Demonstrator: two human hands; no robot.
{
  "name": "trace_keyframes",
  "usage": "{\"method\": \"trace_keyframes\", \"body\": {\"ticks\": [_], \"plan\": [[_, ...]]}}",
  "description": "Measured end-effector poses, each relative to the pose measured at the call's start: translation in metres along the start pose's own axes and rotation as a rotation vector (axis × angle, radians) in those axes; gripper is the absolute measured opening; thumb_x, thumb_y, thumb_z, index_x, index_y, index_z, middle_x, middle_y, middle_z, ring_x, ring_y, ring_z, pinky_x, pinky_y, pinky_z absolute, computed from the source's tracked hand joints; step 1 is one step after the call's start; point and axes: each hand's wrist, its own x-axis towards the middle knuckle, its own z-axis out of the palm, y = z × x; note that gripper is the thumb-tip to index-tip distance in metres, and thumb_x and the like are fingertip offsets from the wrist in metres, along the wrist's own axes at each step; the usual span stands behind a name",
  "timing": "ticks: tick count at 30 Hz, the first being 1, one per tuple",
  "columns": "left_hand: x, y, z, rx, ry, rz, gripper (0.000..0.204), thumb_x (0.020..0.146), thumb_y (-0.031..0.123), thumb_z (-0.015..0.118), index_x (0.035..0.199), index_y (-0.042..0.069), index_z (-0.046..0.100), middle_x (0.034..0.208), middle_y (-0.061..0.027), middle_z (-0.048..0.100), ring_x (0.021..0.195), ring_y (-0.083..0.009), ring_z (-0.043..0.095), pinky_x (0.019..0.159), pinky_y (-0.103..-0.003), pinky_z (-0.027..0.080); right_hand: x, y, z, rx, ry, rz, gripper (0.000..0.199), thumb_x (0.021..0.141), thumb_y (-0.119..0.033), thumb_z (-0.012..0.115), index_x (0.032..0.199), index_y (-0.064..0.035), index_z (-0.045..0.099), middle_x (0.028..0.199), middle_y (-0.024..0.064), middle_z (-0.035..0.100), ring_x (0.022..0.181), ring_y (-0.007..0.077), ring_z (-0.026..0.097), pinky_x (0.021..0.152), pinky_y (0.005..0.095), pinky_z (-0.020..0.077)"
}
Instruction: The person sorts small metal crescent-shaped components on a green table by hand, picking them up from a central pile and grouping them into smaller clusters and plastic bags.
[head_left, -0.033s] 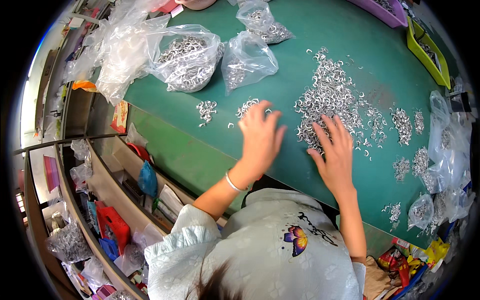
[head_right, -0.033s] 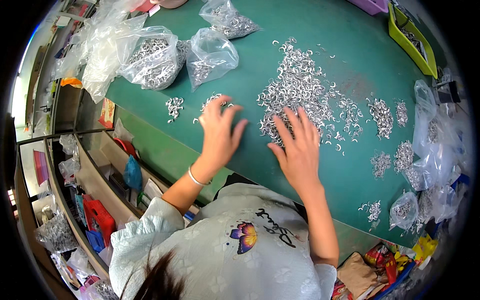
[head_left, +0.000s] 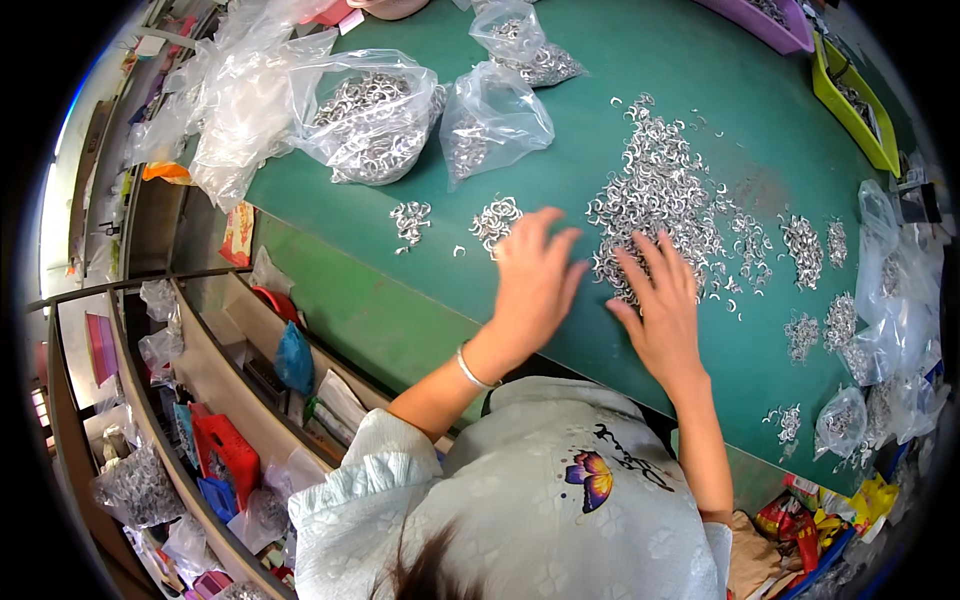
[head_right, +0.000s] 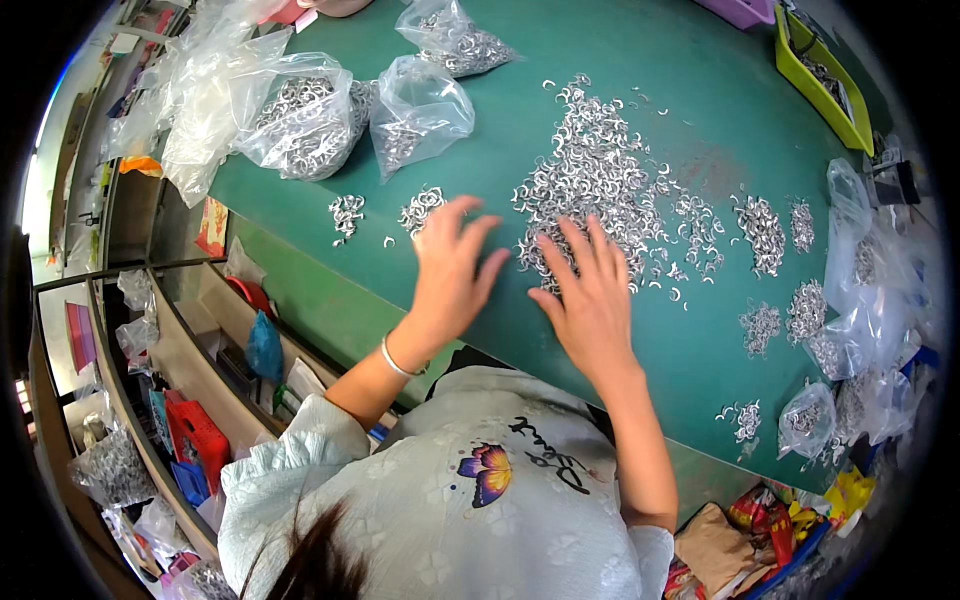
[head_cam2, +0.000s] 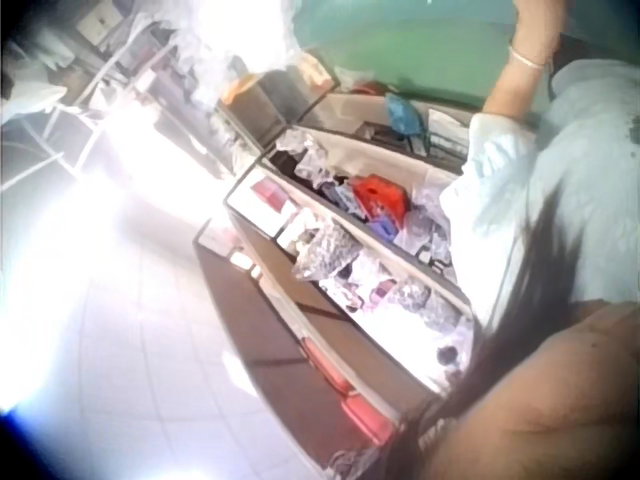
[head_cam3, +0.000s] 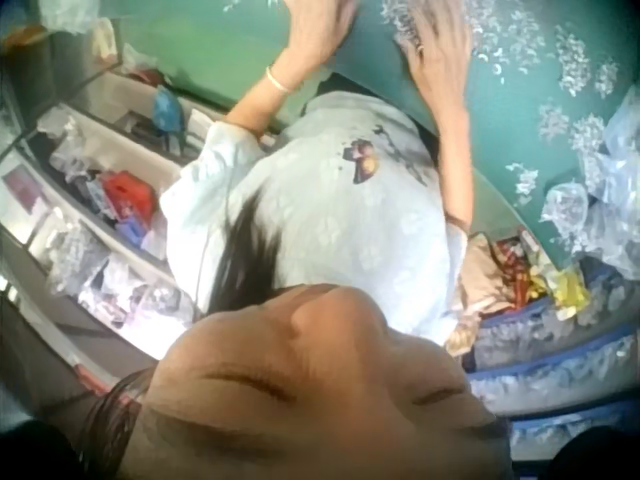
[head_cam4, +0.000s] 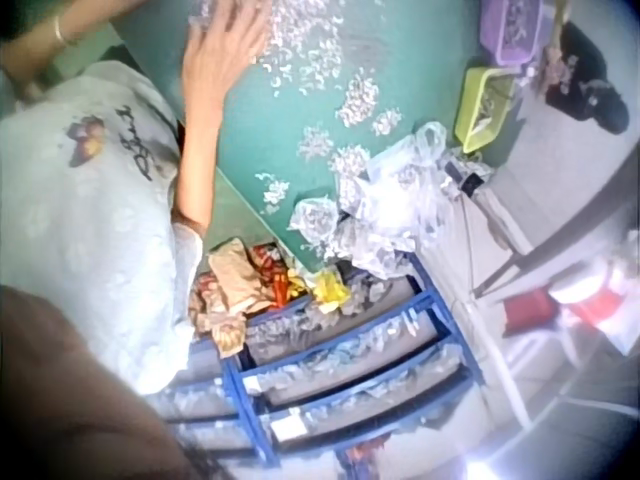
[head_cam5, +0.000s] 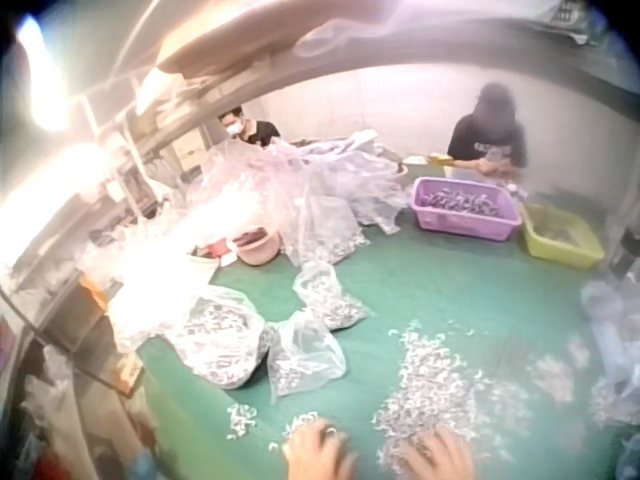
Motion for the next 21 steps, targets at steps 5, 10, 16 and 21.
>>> {"method": "trace_keyframes", "body": {"ticks": [5,10,16,21], "plan": [[-0.003,0.017,0.028,-0.087,-0.179,0.196,0.042,0.081,0.004,0.067,0.122,0.005,0.058,0.134,-0.0143,0.048,0.126,-0.0344,0.044,0.098,-0.046,0.037,-0.017,0.008,-0.005,-0.005,-0.164,-0.056,0.043,0.081,-0.018,0.073,0.12,-0.0081,0.061,0.135,0.0104,0.051,0.134,0.0346,0.04,0.109,0.0518,0.0319],[-0.013,0.016,0.03,-0.23,-0.259,0.238,0.028,0.08,-0.003,0.066,0.108,0.002,0.063,0.121,-0.0138,0.054,0.115,-0.0333,0.051,0.091,-0.041,0.045,-0.042,0.029,-0.008,0.127,0.019,0.002,0.023,0.076,-0.002,0.073,0.098,-0.0025,0.065,0.117,0.0105,0.059,0.112,0.0331,0.053,0.093,0.0458,0.0434],[0.008,0.01,0.032,-0.437,-0.17,0.131,0.022,0.08,-0.006,0.067,0.1,0.002,0.065,0.1,-0.0108,0.062,0.095,-0.029,0.061,0.081,-0.035,0.05,-0.048,0.048,-0.019,0.239,0.196,0.129,0.02,0.076,0.008,0.069,0.094,0.0014,0.063,0.101,0.0134,0.062,0.095,0.0317,0.058,0.083,0.0383,0.0478],[0.036,0.009,0.029,-0.885,-0.331,-0.288,0.018,0.089,-0.005,0.061,0.106,-0.001,0.066,0.102,-0.0083,0.069,0.089,-0.0157,0.064,0.076,-0.027,0.05,-0.053,0.068,-0.021,0.719,0.354,0.536,0.017,0.092,0.006,0.059,0.108,0.0013,0.06,0.102,0.0059,0.065,0.084,0.0052,0.055,0.067,0.0213,0.0447]]}}
